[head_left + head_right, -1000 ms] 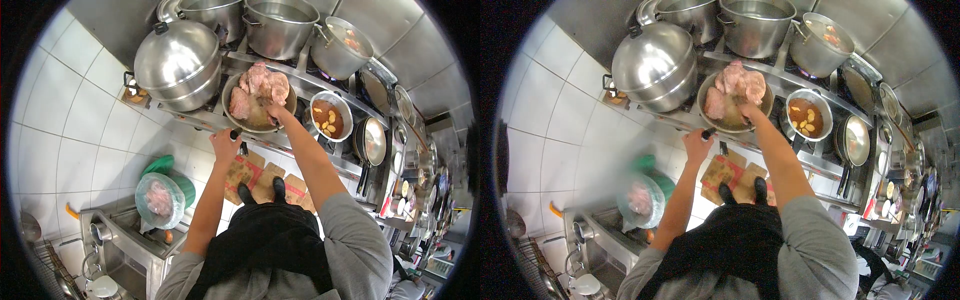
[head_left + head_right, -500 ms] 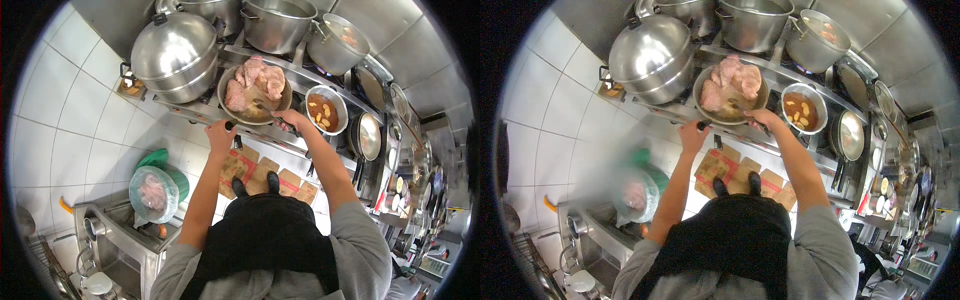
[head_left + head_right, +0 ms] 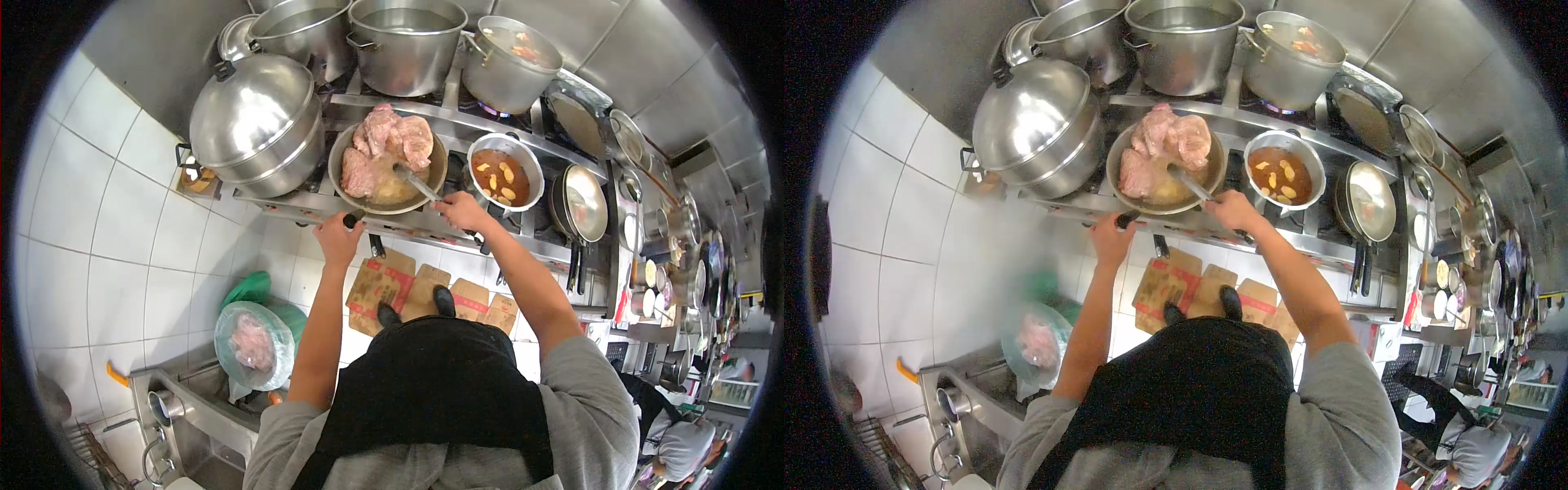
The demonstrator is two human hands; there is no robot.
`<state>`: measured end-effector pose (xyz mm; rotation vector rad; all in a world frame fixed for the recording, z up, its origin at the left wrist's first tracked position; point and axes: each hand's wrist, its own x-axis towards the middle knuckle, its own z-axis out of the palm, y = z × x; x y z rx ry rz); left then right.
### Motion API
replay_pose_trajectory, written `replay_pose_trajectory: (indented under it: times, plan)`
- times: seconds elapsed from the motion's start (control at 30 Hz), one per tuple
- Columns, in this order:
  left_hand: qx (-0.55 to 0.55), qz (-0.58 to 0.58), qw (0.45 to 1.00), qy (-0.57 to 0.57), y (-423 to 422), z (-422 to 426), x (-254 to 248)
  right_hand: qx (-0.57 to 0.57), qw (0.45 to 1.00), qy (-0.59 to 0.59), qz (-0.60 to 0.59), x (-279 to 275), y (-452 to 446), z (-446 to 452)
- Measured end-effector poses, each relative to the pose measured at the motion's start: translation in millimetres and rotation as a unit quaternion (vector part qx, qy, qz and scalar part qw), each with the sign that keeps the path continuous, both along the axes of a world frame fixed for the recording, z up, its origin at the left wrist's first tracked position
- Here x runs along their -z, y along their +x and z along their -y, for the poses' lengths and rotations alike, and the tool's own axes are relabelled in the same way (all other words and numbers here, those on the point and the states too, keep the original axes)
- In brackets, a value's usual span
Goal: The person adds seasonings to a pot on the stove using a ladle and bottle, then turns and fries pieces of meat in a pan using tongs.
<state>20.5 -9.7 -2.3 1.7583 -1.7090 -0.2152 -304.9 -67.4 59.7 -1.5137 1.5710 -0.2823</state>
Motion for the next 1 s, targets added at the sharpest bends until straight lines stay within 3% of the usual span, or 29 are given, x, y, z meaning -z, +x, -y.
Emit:
replay_pose_trajectory:
  times: [0.1,0.2,0.33,0.57,0.67,0.8,0.93,1.0]
  plan:
    - [0.011,0.001,1.0,0.007,4,2,11,0.082,0.995,-0.008,0.057,-47,-23,-16]
    - [0.007,-0.002,1.0,0.011,1,-1,3,0.112,0.993,-0.034,-0.028,-73,-74,-25]
    - [0.001,-0.006,0.999,0.034,3,0,5,0.036,0.954,-0.187,-0.232,-62,-137,-34]
    - [0.014,-0.022,0.999,0.04,1,-2,-4,0.02,0.933,-0.121,-0.337,-15,-165,-25]
    - [-0.004,0.001,1.0,0.006,0,-4,-3,0.019,0.927,-0.14,-0.347,-23,-168,-26]
    - [0.0,-0.016,1.0,-0.004,0,-4,-1,0.134,0.953,-0.131,-0.239,-29,-188,-25]
    - [0.003,-0.019,1.0,0.0,-1,0,6,0.211,0.977,0.0,-0.001,-76,-164,-36]
    - [-0.003,-0.02,1.0,0.011,4,0,7,0.183,0.979,0.047,0.077,-82,-142,-35]
